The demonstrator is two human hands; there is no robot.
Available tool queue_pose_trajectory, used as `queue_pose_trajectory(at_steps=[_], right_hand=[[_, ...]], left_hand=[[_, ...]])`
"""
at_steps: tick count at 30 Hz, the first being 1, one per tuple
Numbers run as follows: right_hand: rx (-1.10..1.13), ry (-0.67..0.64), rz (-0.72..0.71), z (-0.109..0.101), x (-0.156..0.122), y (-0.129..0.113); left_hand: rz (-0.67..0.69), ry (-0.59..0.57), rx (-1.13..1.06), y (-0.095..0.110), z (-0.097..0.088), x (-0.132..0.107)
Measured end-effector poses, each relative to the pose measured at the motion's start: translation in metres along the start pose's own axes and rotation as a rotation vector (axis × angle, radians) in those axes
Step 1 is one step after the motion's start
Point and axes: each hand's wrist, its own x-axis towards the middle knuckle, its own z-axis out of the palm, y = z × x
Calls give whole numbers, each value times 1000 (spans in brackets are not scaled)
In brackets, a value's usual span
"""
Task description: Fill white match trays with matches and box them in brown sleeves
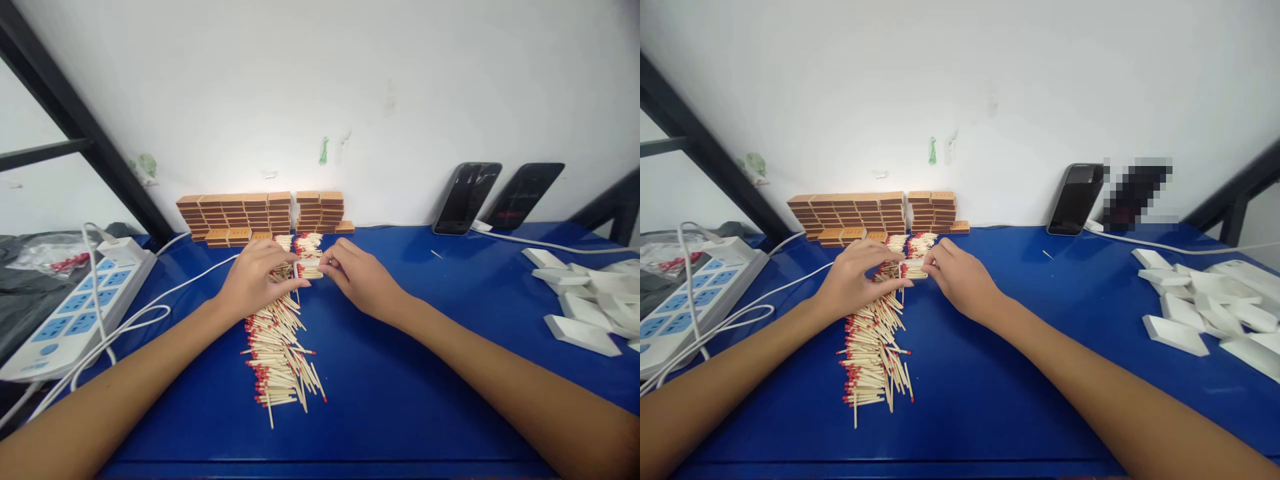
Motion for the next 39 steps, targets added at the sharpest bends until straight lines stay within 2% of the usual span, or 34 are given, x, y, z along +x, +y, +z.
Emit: queue_pose_trajectory(at_steps=[6, 11, 17, 22, 30, 39], right_hand=[[43, -12, -99, -1, -1, -1], [63, 102, 38, 2, 1, 8], [2, -31, 131, 17, 8, 18], [1, -96, 91, 20, 12, 19], [-49, -140, -61, 20, 15, 10], [9, -104, 22, 17, 9, 11]], left_hand=[[10, -14, -12, 3, -1, 1], [-79, 43, 79, -8, -2, 0], [-195, 88, 155, -17, -4, -3], [-194, 66, 159, -16, -3, -3], [-222, 95, 169, -14, -4, -2], [-241, 101, 151, -15, -8, -1]])
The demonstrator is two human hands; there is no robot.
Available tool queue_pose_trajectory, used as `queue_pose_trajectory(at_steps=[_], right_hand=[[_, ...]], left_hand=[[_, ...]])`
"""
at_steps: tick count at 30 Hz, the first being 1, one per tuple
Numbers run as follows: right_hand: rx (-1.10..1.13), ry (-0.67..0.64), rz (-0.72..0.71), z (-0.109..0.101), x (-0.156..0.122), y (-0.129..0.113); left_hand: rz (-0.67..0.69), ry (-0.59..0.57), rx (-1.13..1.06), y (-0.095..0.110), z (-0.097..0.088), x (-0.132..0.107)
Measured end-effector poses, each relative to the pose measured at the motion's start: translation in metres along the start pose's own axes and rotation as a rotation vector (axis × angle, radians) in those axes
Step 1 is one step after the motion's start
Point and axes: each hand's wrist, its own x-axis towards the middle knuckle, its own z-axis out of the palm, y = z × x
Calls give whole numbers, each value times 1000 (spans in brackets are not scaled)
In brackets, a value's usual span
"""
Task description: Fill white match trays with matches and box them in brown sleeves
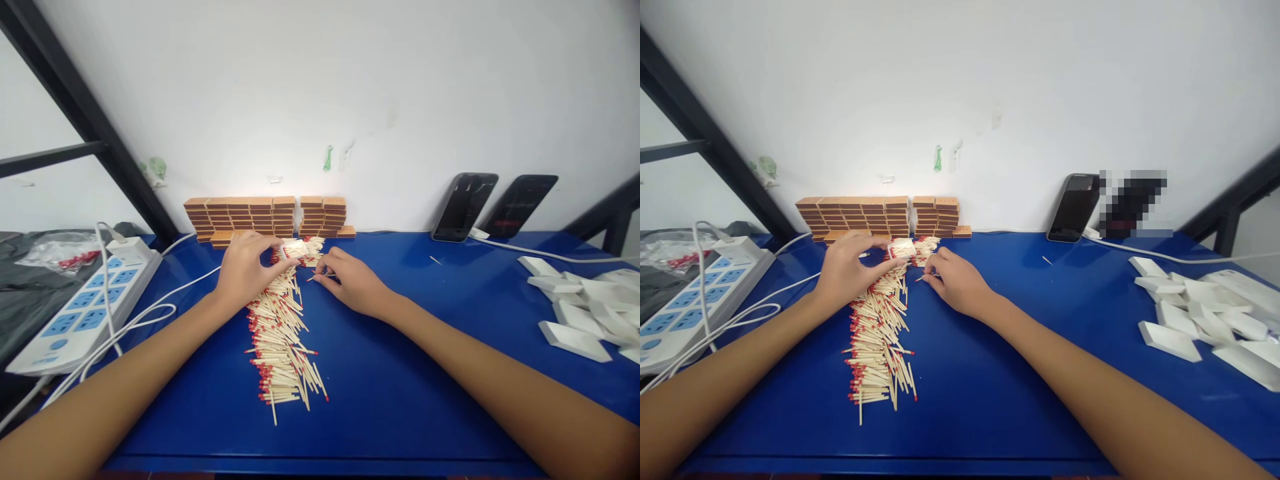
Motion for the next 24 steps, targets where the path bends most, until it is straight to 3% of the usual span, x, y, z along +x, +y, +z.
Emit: queue_pose_trajectory(at_steps=[11, 16, 20, 24], right_hand=[[3, -41, 16, -10, -6, 6], [13, -20, 33, -28, -3, 13], [-50, -127, 61, -45, -3, 21], [-96, -208, 94, -46, -7, 20]], left_hand=[[31, 19, 22, 0, 2, -1], [36, 11, 29, 0, 1, 0], [42, 5, 29, 0, 1, -1], [56, 13, 30, -1, 1, -1]])
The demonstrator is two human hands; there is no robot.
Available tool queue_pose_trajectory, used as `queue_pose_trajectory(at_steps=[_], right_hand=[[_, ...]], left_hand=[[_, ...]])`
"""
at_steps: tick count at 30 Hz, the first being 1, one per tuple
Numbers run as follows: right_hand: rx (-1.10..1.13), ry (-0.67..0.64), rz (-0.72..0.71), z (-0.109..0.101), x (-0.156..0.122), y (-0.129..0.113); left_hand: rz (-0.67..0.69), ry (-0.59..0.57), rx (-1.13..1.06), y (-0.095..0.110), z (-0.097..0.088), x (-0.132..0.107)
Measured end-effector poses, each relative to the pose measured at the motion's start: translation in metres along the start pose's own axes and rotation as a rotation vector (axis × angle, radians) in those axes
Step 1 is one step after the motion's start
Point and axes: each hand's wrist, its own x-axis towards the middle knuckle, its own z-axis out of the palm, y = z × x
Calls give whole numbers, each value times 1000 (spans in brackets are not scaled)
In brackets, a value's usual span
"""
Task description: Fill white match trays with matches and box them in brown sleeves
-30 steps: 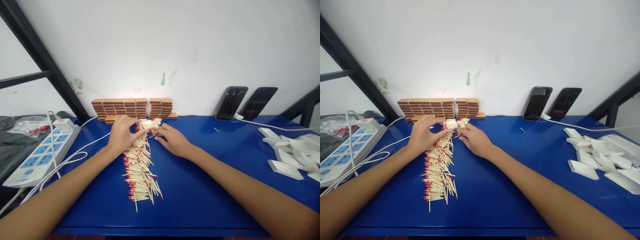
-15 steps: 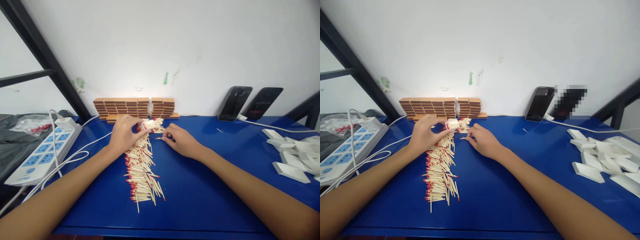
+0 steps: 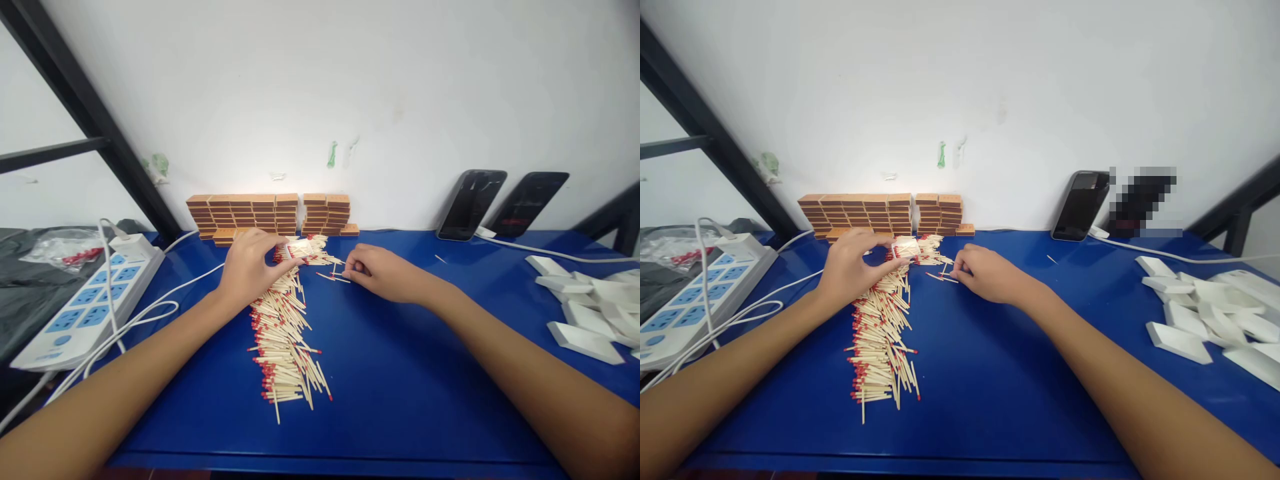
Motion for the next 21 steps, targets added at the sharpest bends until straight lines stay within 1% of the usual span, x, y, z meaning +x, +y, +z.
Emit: queue_pose_trajectory(at_steps=[5, 11, 17, 21], right_hand=[[-19, -20, -12, 5, -2, -7], [-6, -51, 4, 6, -4, -6], [96, -81, -28, -2, -6, -6], [187, -148, -36, -8, -5, -12]], left_hand=[[8, -2, -3, 0, 1, 0], [21, -16, -8, 0, 1, 0], [59, -79, -31, -1, 3, -1], [113, -124, -75, 1, 4, -1]])
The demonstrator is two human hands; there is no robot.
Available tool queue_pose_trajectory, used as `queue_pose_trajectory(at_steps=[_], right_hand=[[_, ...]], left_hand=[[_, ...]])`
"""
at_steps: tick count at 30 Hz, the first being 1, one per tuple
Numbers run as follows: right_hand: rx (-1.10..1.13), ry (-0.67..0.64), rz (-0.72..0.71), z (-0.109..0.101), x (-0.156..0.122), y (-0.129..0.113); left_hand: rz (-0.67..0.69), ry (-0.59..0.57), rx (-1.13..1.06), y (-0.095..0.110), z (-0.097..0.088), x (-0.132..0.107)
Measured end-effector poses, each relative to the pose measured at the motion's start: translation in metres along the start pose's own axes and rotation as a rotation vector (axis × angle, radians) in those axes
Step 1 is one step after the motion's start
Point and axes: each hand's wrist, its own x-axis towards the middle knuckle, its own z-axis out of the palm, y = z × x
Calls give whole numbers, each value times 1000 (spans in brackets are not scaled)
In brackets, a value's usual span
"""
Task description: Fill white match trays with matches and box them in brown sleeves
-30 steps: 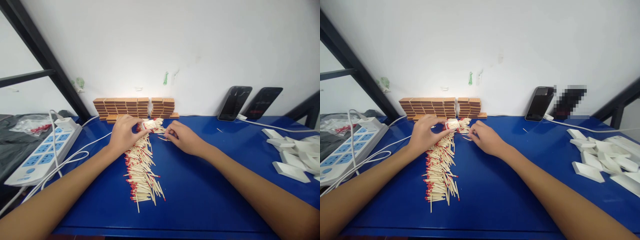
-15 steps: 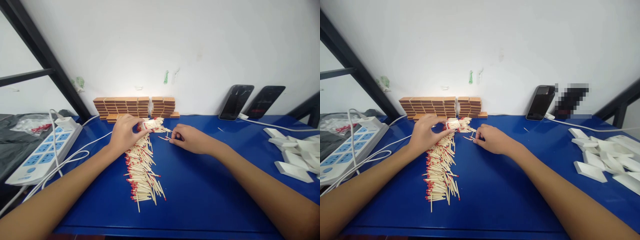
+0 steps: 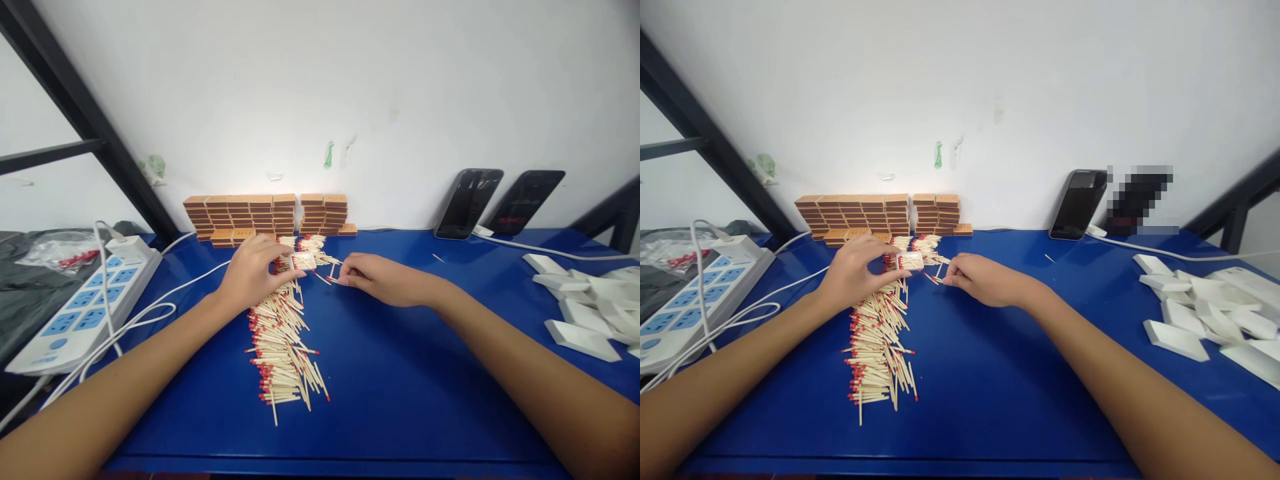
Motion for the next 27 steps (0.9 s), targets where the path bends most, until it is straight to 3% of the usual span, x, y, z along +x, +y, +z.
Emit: queue_pose_trajectory(at_steps=[9, 16, 27], right_hand=[[6, 64, -45, 6, 1, -4], [-102, 38, -54, 18, -4, -15], [-65, -6, -37, 23, -7, -19]], left_hand=[[59, -88, -76, 6, 0, 0], [17, -18, 5, 1, -2, 1], [29, -31, 1, 2, -1, 1]])
